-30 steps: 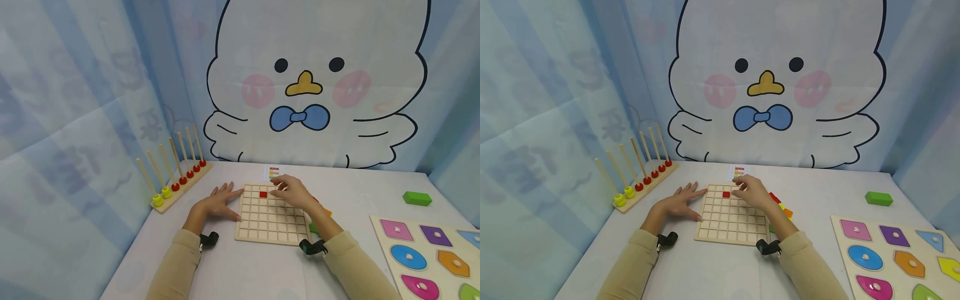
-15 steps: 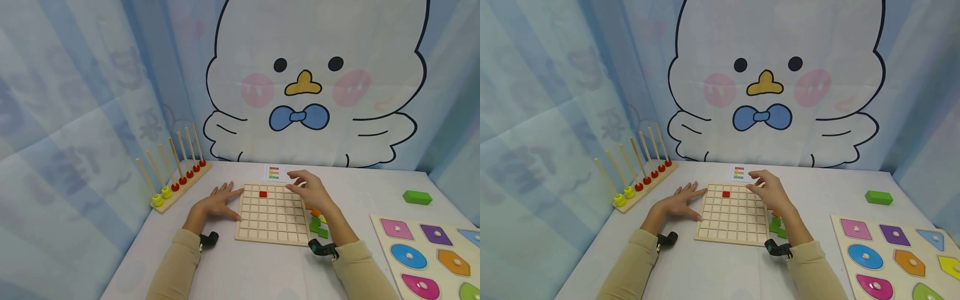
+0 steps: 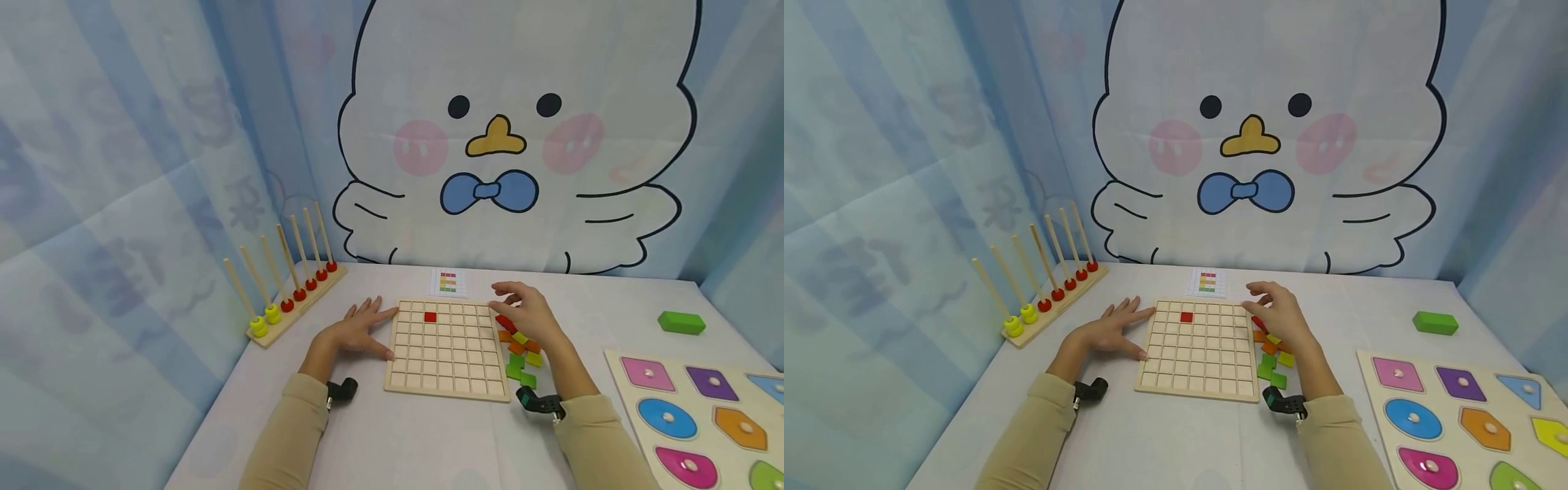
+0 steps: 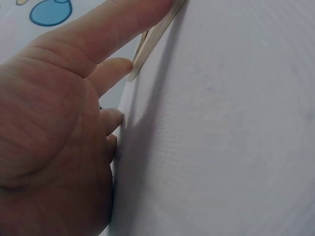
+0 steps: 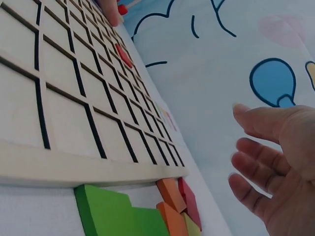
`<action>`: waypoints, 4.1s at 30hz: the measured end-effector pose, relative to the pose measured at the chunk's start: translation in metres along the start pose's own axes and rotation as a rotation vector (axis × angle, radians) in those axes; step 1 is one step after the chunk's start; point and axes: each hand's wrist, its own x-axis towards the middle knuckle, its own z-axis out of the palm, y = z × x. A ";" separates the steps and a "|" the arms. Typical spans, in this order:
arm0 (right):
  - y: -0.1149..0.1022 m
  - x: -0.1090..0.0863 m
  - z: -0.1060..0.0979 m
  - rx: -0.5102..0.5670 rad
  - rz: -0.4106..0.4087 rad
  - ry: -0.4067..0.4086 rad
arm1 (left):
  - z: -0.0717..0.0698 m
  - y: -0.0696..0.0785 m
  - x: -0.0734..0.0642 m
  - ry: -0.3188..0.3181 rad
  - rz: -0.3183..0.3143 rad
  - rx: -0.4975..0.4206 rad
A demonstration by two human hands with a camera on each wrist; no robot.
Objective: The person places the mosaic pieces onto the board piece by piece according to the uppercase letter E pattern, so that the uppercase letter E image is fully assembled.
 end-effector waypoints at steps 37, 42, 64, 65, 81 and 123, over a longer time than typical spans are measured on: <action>0.034 -0.001 0.012 -0.095 0.192 -0.036 | 0.002 -0.002 0.002 0.003 -0.003 0.025; 0.035 -0.001 0.013 -0.061 0.164 0.015 | 0.002 -0.002 0.002 0.007 -0.002 0.019; 0.017 -0.001 0.003 0.267 0.124 0.162 | 0.002 -0.002 0.002 0.001 -0.006 0.029; 0.015 -0.001 0.003 0.282 0.107 0.152 | 0.002 -0.002 0.002 0.001 -0.004 0.030; -0.008 0.000 0.015 0.188 -0.021 0.168 | 0.002 0.000 0.002 0.003 -0.017 0.020; -0.021 0.022 0.083 0.055 0.022 -0.085 | 0.001 0.000 0.002 -0.002 -0.013 0.021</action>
